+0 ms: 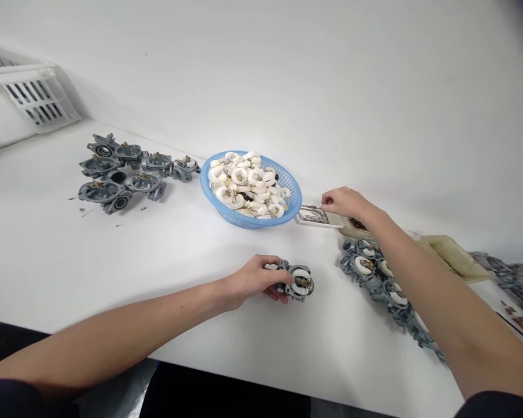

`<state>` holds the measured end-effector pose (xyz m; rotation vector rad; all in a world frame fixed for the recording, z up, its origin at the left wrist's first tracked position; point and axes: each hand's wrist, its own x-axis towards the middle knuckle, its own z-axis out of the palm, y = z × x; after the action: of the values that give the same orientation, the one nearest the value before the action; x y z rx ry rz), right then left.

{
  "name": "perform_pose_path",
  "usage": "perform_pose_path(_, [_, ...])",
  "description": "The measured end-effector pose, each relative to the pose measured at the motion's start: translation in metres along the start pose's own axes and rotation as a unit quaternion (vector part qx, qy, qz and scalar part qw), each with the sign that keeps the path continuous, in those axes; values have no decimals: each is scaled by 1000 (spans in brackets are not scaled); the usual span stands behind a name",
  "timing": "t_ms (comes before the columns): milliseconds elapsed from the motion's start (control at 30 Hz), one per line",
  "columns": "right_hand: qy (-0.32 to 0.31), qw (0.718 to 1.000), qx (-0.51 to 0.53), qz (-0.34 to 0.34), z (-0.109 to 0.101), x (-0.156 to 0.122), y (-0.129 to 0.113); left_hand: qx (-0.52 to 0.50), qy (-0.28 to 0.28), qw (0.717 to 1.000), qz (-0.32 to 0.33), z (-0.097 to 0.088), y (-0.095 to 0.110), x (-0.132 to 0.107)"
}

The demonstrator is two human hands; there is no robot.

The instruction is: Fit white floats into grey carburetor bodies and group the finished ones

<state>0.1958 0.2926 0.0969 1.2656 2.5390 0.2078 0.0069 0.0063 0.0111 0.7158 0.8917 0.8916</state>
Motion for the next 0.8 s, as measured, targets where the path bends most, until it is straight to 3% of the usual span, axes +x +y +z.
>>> perform_pose_path(133, [85, 988, 122, -27, 2, -58, -14, 19, 12, 999, 31, 4, -3, 0])
perform_pose_path(267, [181, 876, 440, -74, 23, -124, -45, 31, 11, 996, 85, 10, -8, -4])
perform_pose_path(400, [178, 805, 554, -118, 42, -169, -78, 29, 9, 995, 98, 11, -12, -4])
perform_pose_path(633, [116, 701, 694, -114, 71, -179, -108, 105, 21, 987, 116, 9, -10, -3])
perform_pose_path(800, [101, 690, 709, -109, 87, -179, -111, 175, 55, 975, 128, 10, -8, -3])
